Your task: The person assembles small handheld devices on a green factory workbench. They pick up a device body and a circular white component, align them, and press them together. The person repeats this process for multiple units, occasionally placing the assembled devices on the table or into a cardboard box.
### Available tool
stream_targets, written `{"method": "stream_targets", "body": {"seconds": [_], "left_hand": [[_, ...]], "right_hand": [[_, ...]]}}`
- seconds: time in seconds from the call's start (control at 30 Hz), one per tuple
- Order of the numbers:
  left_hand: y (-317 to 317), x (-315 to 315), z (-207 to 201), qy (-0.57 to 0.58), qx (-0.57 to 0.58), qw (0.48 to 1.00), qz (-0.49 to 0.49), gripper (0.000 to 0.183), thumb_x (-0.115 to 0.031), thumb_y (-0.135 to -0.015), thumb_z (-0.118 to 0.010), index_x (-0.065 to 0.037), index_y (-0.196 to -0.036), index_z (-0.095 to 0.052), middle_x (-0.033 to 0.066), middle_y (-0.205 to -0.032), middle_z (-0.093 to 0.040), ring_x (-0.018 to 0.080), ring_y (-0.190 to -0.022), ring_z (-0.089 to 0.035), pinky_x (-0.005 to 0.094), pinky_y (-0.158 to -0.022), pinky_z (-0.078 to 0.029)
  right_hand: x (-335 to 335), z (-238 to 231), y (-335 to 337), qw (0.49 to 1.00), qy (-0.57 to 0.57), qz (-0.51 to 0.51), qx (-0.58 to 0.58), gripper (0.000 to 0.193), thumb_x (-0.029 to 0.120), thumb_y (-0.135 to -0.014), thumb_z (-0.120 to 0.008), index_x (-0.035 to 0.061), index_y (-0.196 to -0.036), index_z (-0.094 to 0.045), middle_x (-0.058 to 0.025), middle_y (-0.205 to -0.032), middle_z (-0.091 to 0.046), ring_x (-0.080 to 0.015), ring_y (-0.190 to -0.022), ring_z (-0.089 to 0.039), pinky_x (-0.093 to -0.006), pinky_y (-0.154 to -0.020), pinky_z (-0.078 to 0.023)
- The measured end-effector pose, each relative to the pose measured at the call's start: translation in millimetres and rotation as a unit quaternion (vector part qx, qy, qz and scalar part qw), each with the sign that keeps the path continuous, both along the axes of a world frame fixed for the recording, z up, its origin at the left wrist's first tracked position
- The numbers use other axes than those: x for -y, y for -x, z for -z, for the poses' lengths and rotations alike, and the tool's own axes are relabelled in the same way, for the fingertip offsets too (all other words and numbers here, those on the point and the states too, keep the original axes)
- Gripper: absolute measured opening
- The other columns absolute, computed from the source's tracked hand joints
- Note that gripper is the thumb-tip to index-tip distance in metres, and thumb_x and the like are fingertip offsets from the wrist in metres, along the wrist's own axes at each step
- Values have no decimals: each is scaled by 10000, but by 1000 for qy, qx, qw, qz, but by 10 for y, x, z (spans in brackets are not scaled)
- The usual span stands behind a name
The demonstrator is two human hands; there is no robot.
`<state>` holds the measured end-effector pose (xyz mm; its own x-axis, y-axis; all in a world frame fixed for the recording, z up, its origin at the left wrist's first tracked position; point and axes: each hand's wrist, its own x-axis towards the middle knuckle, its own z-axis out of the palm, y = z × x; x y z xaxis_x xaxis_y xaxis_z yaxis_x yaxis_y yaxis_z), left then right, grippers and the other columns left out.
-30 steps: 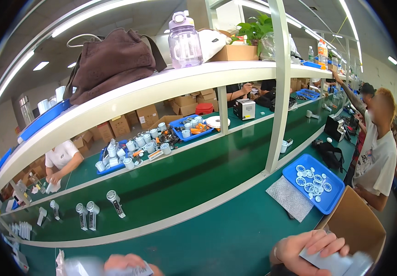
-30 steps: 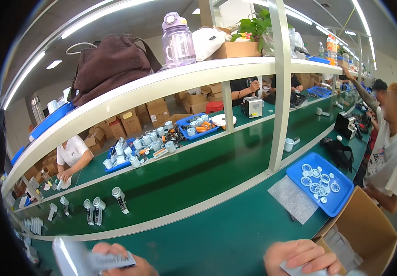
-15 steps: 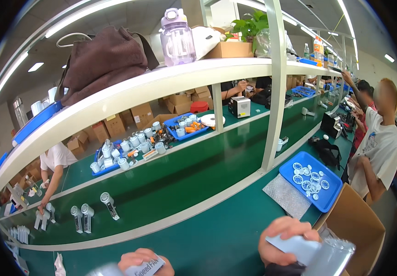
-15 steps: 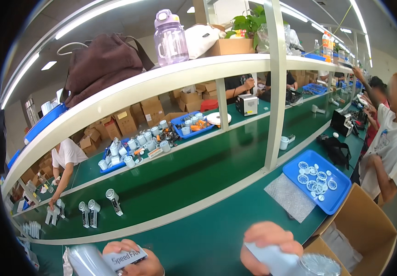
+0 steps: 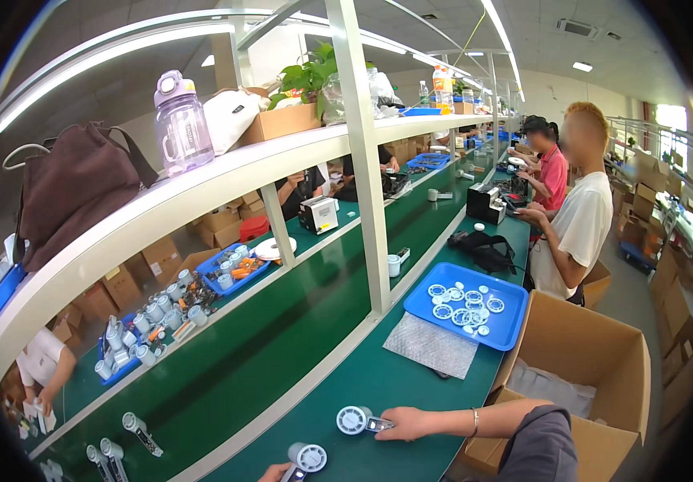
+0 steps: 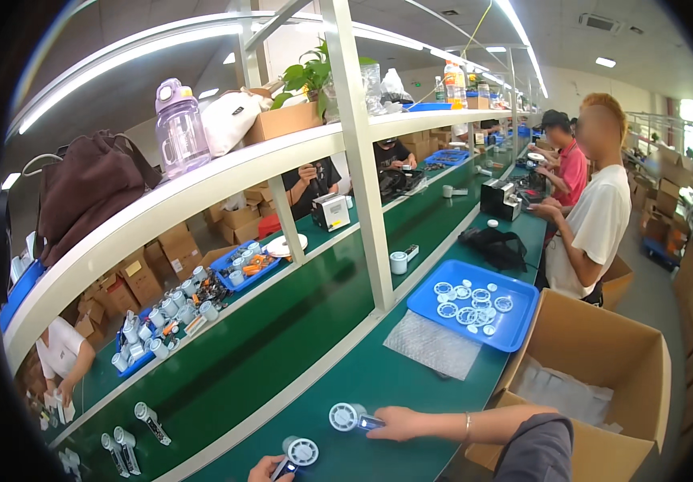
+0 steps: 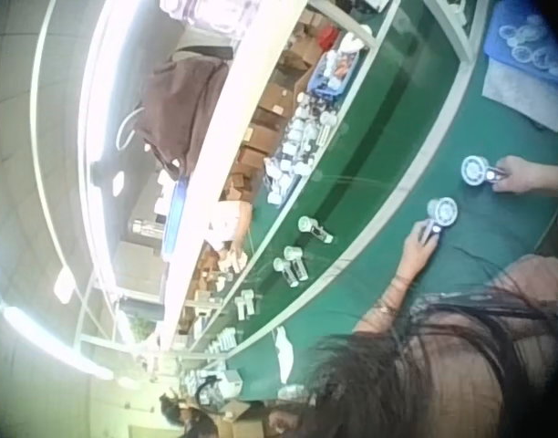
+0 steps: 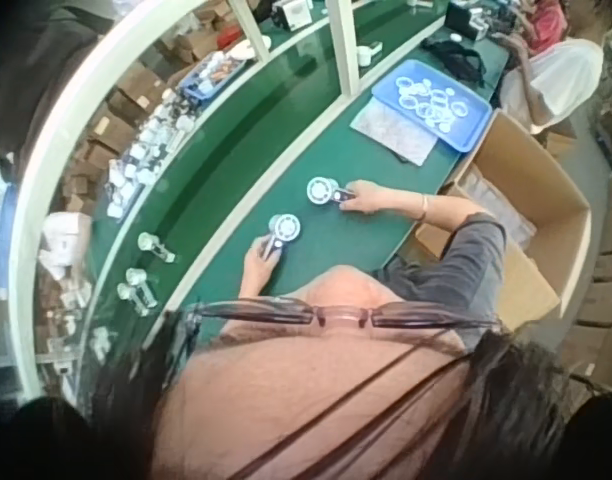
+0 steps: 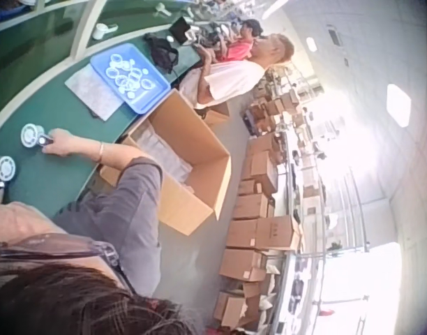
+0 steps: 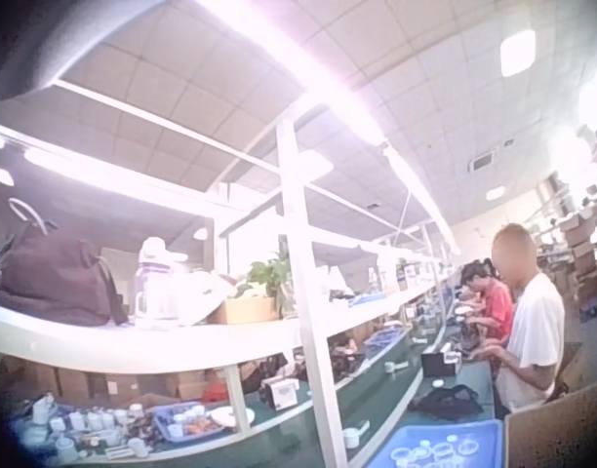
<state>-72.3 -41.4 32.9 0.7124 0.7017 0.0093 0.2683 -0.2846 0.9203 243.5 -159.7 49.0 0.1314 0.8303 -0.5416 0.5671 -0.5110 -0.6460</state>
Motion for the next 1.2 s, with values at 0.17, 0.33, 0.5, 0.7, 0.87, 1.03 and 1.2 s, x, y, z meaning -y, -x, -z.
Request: {"method": "stream_targets", "body": {"seconds": [0.17, 0.33, 0.5, 0.7, 0.87, 1.03, 1.2], "left_hand": [[-33, 237, -845, -63, 265, 932, -238, 381, -25, -772, -652, 36, -1114, -497, 143, -980, -585, 182, -803, -574, 292, -717, -467], [-228, 429, -1404, -371, 583, 678, -250, 300, -14, -781, -621, 27, -1036, -470, 137, -877, -564, 193, -618, -517, 255, -532, -445], [-141, 353, -909, -458, 570, 631, -261, 257, -48, -810, -599, 32, -1019, -472, 140, -871, -565, 204, -588, -508, 252, -512, -438], [-201, 314, -1112, -470, 520, 651, -291, 281, -89, -828, -580, 19, -1052, -450, 145, -883, -554, 203, -582, -495, 252, -505, -425], [-264, 271, -1205, -477, 505, 658, -291, 312, -124, -840, -566, 5, -1089, -428, 149, -895, -543, 201, -583, -484, 254, -502, -413], [-204, 317, -1149, -483, 490, 666, -290, 343, -158, -853, -551, -10, -1126, -406, 154, -908, -532, 198, -583, -472, 255, -500, -401], [-298, 317, -1191, -478, 489, 674, -278, 375, -193, -865, -537, -24, -1163, -384, 159, -920, -520, 196, -583, -461, 256, -497, -389]], "right_hand": [[236, -1127, 391, 786, -617, 36, 0, 285, 167, -769, -688, 23, -979, -560, -83, -812, -581, -142, -680, -573, -289, -626, -474], [438, -1403, 555, 548, -822, 108, 115, 374, 248, -728, -667, 79, -1016, -498, -47, -786, -563, -157, -648, -530, -268, -544, -438], [477, -1359, 427, 396, -886, 126, -205, 429, 357, -810, -610, 54, -1059, -437, -72, -770, -535, -183, -587, -528, -279, -477, -403], [369, -1358, 400, 472, -863, 142, -107, 530, 355, -768, -650, 97, -1140, -374, -49, -750, -485, -177, -508, -480, -286, -453, -423], [283, -1398, 440, 449, -878, 143, -90, 458, 306, -737, -665, 107, -1089, -449, -57, -799, -519, -156, -596, -513, -265, -499, -436], [67, -1406, 354, 97, -993, 53, -47, 548, 401, -784, -631, 52, -1130, -389, -62, -763, -500, -160, -517, -485, -263, -457, -430], [164, -1480, 340, 121, -979, -14, -161, 474, 237, -803, -600, 1, -1172, -419, -69, -765, -518, -165, -617, -562, -223, -528, -422]]}}
